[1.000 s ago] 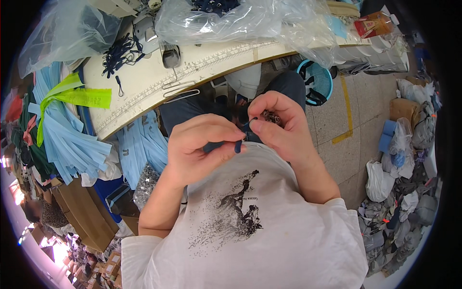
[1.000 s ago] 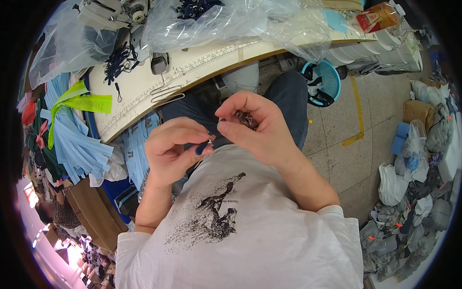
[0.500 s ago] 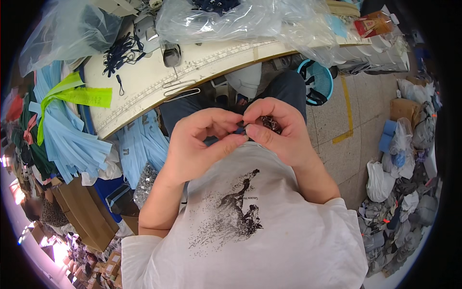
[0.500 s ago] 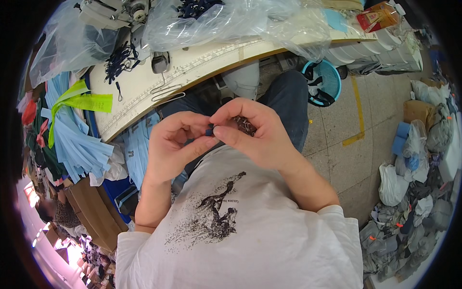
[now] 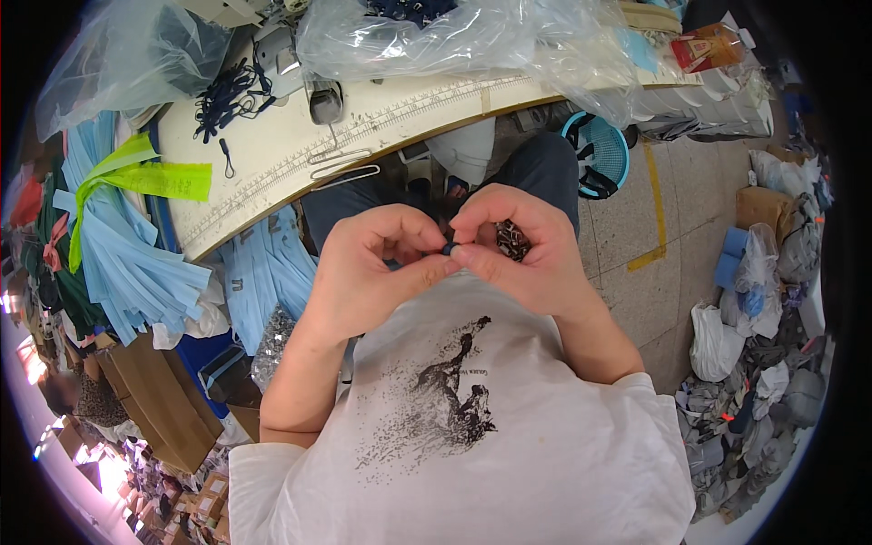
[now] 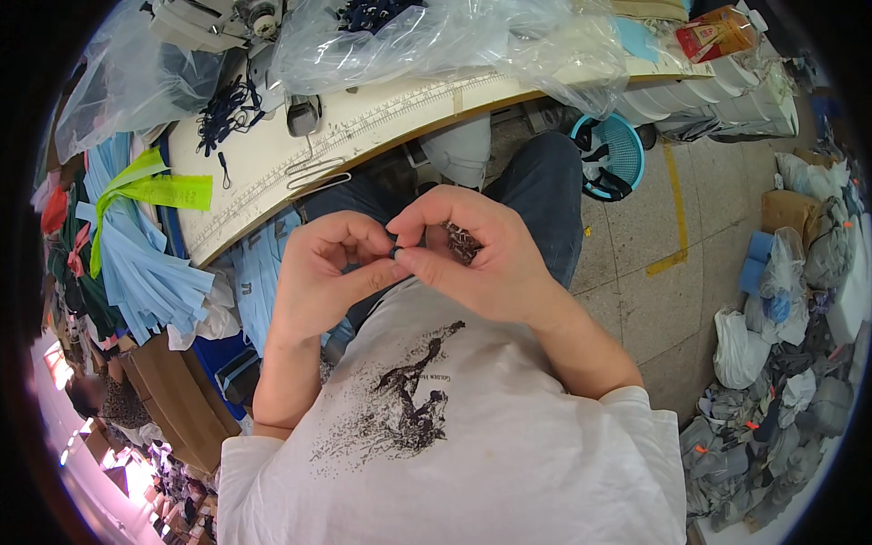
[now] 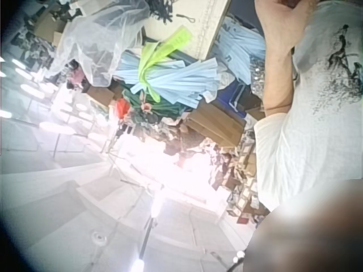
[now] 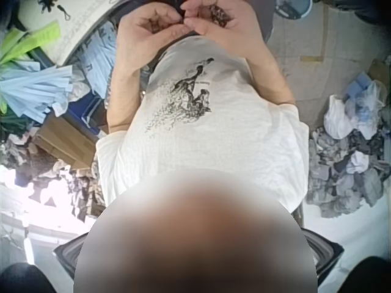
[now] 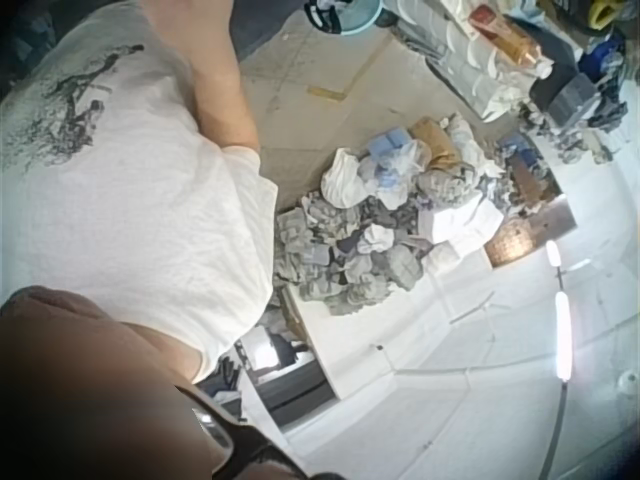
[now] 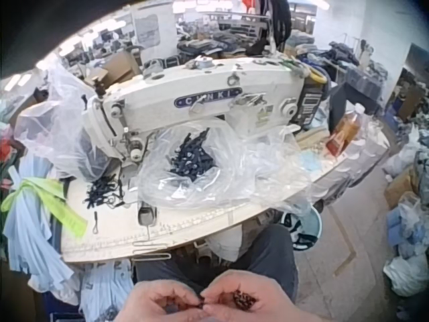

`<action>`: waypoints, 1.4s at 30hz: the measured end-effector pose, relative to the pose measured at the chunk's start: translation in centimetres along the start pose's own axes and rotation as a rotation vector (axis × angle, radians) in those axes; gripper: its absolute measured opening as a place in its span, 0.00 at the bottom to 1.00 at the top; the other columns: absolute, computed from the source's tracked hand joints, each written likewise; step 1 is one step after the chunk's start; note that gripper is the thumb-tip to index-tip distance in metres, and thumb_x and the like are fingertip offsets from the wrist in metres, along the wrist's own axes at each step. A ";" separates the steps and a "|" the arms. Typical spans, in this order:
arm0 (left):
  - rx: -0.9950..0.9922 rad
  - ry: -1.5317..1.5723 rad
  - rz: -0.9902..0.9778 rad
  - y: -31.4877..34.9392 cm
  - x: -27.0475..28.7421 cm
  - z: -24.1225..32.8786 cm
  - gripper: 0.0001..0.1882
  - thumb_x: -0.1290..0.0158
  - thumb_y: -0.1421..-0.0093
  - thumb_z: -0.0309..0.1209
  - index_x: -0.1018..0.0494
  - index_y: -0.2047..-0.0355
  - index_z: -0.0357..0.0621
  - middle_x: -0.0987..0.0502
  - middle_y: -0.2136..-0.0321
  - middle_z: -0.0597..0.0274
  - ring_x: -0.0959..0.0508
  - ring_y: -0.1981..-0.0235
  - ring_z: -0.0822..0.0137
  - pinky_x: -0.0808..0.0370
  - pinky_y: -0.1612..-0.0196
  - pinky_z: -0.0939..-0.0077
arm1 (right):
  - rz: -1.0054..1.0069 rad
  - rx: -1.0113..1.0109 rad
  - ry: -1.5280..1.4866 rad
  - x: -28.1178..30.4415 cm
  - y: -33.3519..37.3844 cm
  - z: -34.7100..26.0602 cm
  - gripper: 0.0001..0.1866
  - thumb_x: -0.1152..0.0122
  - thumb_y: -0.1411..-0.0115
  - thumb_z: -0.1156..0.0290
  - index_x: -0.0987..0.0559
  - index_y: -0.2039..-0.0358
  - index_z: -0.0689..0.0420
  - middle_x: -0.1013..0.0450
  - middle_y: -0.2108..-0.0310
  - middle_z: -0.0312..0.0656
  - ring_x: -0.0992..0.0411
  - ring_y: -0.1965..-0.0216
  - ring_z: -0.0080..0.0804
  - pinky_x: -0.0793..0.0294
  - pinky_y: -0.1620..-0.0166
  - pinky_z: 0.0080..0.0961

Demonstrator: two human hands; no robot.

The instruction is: Assembling cord stoppers by threading small elastic loops through plastic toggles.

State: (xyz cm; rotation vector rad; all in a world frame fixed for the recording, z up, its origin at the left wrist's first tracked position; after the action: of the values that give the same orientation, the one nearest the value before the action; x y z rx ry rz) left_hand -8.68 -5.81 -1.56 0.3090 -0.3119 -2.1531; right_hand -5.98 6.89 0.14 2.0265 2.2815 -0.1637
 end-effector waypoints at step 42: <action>-0.414 -0.092 0.177 -0.1 0.0 2.2 0.18 0.38 0.51 0.18 0.26 0.59 0.36 0.21 0.72 0.62 0.24 0.75 0.78 0.27 0.69 0.85 | 0.221 -0.220 -0.313 1.1 -0.5 1.5 0.08 0.44 0.36 0.69 0.25 0.65 0.61 0.31 0.75 0.28 0.37 0.74 0.10 0.38 0.73 0.10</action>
State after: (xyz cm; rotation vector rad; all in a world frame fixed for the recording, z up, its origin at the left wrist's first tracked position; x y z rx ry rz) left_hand -9.47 -5.54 0.52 -0.0532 0.0581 -2.0013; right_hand -6.65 7.70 -1.52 1.9620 1.7951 -0.1897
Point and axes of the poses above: each hand's wrist, its own y-axis away from the middle knuckle, its own x-axis out of the back of the hand, z = x × y, the point moved 10 cm from there along -y, towards the middle knuckle
